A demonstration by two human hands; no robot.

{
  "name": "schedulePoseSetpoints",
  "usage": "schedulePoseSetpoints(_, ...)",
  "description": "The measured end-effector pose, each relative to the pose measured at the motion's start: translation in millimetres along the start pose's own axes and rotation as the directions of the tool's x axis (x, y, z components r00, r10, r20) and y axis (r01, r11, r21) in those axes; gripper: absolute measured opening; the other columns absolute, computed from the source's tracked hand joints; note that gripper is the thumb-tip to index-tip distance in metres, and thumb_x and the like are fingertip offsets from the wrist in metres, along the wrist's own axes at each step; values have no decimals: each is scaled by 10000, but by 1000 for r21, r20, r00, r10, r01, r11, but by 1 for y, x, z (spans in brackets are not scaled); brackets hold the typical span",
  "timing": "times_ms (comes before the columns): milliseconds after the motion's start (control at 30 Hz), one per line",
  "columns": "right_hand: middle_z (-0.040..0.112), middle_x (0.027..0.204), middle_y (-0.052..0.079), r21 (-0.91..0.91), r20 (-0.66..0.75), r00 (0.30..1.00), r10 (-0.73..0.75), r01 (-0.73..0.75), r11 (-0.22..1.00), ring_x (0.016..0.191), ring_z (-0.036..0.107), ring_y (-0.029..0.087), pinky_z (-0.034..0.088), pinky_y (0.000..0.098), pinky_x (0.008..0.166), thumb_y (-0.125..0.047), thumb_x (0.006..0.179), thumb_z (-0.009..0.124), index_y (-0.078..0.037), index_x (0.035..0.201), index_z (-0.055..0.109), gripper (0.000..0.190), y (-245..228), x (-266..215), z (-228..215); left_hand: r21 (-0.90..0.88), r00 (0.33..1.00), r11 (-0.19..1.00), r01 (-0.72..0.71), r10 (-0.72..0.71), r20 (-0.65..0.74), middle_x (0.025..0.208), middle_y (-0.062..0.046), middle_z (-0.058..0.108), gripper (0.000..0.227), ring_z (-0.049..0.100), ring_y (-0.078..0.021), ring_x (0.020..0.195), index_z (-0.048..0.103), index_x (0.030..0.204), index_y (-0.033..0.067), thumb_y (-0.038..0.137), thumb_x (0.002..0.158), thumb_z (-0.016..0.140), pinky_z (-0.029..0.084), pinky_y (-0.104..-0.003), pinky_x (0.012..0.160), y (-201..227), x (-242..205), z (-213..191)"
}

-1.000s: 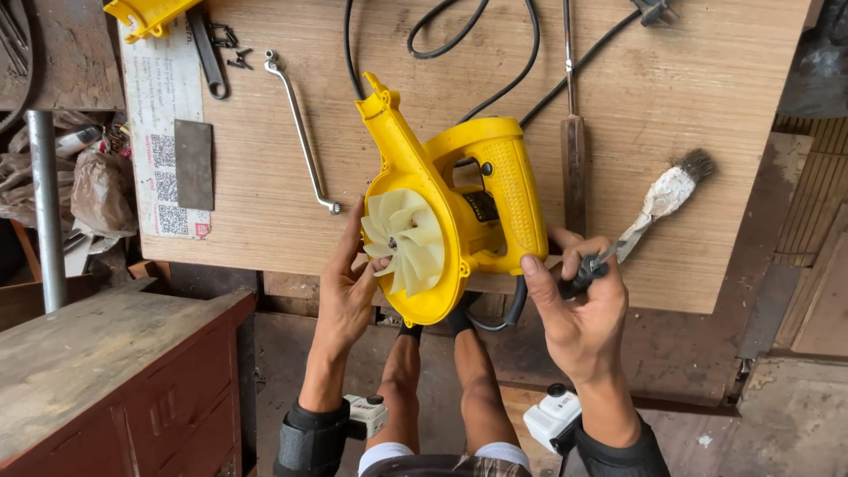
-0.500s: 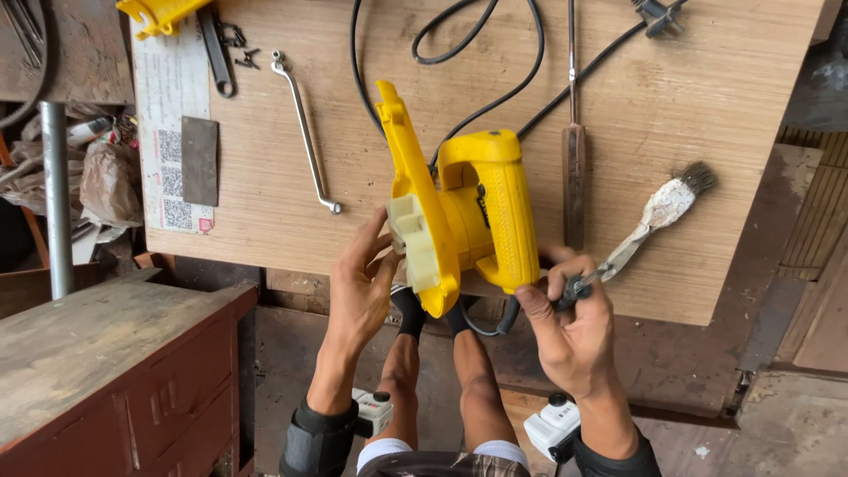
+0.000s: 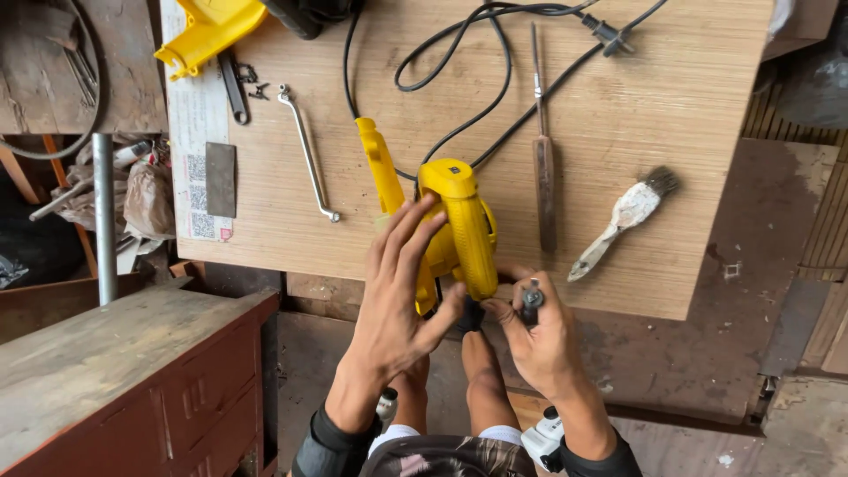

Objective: Disassemble and clean the internal components of an electric leaf blower.

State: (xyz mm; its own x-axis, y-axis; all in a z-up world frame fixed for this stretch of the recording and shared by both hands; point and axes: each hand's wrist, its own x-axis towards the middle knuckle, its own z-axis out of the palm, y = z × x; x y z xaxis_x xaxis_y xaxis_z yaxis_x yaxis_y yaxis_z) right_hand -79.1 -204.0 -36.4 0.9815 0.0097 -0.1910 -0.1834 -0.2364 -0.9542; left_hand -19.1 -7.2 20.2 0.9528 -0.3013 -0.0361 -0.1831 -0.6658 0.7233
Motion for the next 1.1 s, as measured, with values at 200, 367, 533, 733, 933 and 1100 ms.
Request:
schedulePoseSetpoints(200,651,757,100,-281,169,954,248,-194,940,572,612,182,475,351,499,-313,1054,473,-13,1200,531,339,-19,-8,-22,86,979,993,-75,58,195,1683,-230,188,1227,376,-426,1463,296,1600,157,579,622,903,354,-539,1184,5,35,-16)
schedulePoseSetpoints(367,711,1056,201,-359,143,986,80,-23,933,797,733,308,579,408,636,-307,1085,435,-37,1409,500,426,-56,-1,-35,89,986,994,-61,46,160,1660,-207,217,1351,466,-445,1383,287,1592,154,521,484,968,439,-531,1085,6,50,-13)
schedulePoseSetpoints(533,729,1180,195,-440,150,977,152,-72,895,830,778,346,622,437,661,-328,1027,480,-114,1444,520,471,-81,-3,-38,68,991,997,-47,38,127,1642,-163,278,1386,491,-405,1373,294,1578,164,427,415,999,466,-504,1059,9,48,-11)
schedulePoseSetpoints(733,745,1124,194,-508,88,990,114,-54,859,887,755,382,608,446,711,-297,998,568,-100,1386,607,437,-93,-11,-30,8,987,996,-92,90,132,1631,-187,264,1396,458,-427,1396,278,1585,168,329,407,1008,445,-514,1085,-1,48,-11)
schedulePoseSetpoints(933,750,1127,191,-479,-70,980,187,-197,855,962,752,368,604,433,763,-292,1008,577,-83,1338,641,396,-78,-34,-2,-69,975,985,-156,165,150,1642,-191,238,1435,408,-439,1430,244,1602,158,297,399,1012,426,-498,1165,-8,50,-10)
schedulePoseSetpoints(1100,739,1171,214,-380,-225,968,115,-196,904,1035,741,372,600,422,823,-264,1014,587,-45,1330,654,391,-51,-49,24,15,976,991,-134,129,177,1647,-182,232,1406,413,-402,1444,226,1606,162,347,458,1017,436,-498,1128,-15,49,-3)
